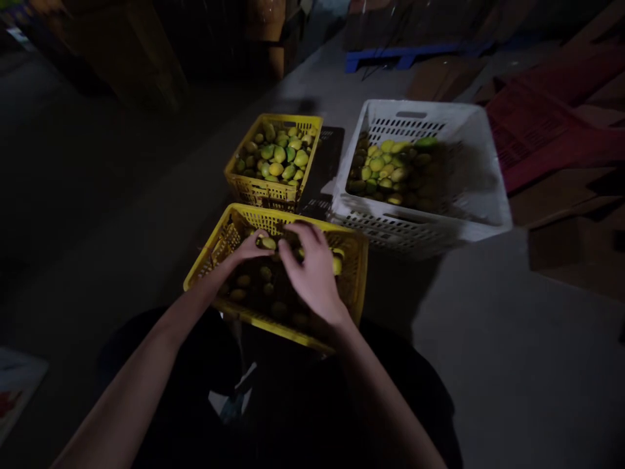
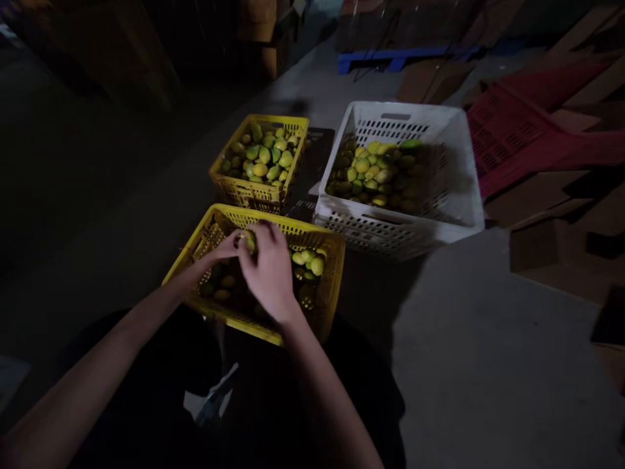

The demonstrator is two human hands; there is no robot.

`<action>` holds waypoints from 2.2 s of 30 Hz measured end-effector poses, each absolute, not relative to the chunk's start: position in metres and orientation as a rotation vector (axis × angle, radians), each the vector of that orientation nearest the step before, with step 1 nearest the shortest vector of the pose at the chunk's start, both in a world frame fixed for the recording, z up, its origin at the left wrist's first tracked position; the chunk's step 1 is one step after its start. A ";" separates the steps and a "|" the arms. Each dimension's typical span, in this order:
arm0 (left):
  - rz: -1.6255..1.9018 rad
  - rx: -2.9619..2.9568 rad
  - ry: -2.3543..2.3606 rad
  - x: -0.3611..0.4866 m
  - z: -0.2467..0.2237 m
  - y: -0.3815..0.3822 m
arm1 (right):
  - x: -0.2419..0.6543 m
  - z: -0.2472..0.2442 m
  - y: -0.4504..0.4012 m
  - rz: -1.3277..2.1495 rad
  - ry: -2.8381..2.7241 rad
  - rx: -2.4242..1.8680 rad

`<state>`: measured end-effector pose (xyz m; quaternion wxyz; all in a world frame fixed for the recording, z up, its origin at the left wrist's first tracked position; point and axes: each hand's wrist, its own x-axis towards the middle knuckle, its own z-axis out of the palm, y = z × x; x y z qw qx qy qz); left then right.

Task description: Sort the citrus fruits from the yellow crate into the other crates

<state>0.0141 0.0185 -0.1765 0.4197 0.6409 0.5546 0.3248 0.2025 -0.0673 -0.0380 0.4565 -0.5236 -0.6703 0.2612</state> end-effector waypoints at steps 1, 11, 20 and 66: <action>0.824 1.630 1.338 0.021 -0.152 0.018 | 0.207 -0.037 -0.065 0.691 -1.420 -1.280; 0.895 1.877 1.024 0.061 -0.046 -0.040 | 0.255 -0.033 -0.075 1.912 -0.080 -0.817; 0.001 1.811 1.900 0.049 -0.198 -0.027 | 0.289 -0.036 -0.074 1.717 0.100 -0.804; 1.240 0.667 0.715 0.058 -0.023 -0.094 | 0.204 -0.003 -0.115 1.591 -0.507 -0.725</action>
